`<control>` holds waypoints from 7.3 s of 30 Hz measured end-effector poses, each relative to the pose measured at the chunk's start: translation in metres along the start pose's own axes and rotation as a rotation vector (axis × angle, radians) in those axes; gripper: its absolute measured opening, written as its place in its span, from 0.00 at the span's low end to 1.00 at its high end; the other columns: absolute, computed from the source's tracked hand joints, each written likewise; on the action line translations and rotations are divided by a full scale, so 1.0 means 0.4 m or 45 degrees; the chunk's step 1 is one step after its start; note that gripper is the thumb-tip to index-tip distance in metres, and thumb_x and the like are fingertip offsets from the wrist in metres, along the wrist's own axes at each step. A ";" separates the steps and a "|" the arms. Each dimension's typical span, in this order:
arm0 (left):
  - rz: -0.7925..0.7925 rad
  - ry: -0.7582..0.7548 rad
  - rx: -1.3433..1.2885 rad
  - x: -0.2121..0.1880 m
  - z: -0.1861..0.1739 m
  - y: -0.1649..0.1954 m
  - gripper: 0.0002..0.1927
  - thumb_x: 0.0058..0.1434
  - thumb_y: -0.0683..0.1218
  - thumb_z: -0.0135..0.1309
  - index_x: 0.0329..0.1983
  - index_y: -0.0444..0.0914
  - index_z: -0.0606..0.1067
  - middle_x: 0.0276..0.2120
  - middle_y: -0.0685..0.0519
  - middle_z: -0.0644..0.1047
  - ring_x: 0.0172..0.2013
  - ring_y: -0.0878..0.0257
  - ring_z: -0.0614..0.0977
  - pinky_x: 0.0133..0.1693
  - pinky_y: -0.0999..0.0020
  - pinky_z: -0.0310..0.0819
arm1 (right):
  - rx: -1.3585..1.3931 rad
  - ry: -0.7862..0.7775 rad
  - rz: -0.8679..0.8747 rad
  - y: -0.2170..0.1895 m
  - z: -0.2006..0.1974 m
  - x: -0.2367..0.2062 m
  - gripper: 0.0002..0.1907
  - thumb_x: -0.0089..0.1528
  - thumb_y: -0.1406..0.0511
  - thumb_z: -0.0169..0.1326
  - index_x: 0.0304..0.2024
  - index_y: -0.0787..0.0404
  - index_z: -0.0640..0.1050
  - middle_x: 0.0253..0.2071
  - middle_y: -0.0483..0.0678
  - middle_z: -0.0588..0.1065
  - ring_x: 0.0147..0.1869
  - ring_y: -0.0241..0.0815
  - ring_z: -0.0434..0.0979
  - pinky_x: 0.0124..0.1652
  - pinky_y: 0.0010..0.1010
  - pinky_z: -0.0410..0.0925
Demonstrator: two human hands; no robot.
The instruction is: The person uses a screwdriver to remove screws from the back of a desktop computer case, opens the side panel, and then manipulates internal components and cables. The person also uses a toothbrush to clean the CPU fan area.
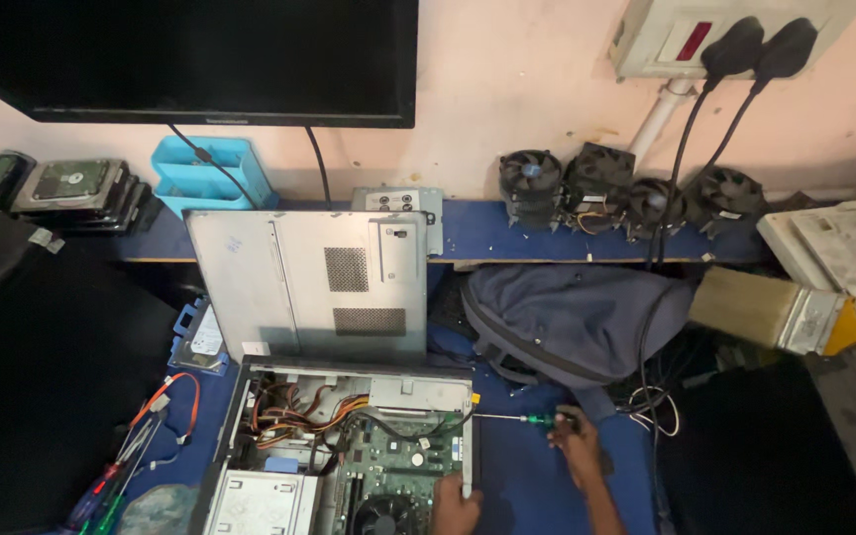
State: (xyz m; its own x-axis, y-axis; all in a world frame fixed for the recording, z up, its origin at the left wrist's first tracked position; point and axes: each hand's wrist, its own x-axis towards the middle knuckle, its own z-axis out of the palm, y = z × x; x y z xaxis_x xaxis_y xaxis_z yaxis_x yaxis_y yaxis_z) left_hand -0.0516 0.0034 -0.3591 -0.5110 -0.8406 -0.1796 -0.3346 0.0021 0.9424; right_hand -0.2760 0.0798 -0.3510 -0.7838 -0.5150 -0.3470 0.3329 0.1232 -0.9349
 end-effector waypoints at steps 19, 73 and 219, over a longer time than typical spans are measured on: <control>0.085 0.083 -0.052 -0.013 -0.021 0.031 0.15 0.42 0.35 0.58 0.36 0.33 0.83 0.27 0.43 0.82 0.28 0.54 0.83 0.33 0.60 0.77 | -0.345 0.235 0.057 -0.020 0.047 -0.013 0.17 0.68 0.57 0.54 0.44 0.67 0.76 0.24 0.52 0.69 0.21 0.43 0.70 0.21 0.35 0.63; -0.001 -0.105 -0.060 -0.024 -0.066 0.029 0.10 0.46 0.37 0.56 0.33 0.32 0.82 0.23 0.44 0.82 0.23 0.57 0.83 0.28 0.63 0.77 | 0.275 0.042 -0.017 0.014 0.036 -0.019 0.13 0.61 0.64 0.55 0.49 0.59 0.75 0.39 0.47 0.76 0.33 0.36 0.79 0.32 0.30 0.78; -0.101 -0.374 0.039 -0.059 -0.082 0.001 0.09 0.51 0.40 0.54 0.35 0.31 0.79 0.20 0.47 0.78 0.20 0.62 0.78 0.26 0.63 0.72 | 0.659 0.623 -0.242 0.144 0.042 -0.009 0.17 0.60 0.77 0.58 0.48 0.63 0.69 0.45 0.49 0.72 0.47 0.44 0.77 0.45 0.41 0.78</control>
State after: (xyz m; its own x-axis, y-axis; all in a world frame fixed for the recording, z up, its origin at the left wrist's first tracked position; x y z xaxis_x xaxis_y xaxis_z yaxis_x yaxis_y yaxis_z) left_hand -0.0138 0.0054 -0.3453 -0.6876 -0.6464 -0.3307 -0.4040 -0.0378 0.9140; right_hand -0.2452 0.0746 -0.4022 -0.9565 -0.0357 -0.2895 0.2783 -0.4086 -0.8692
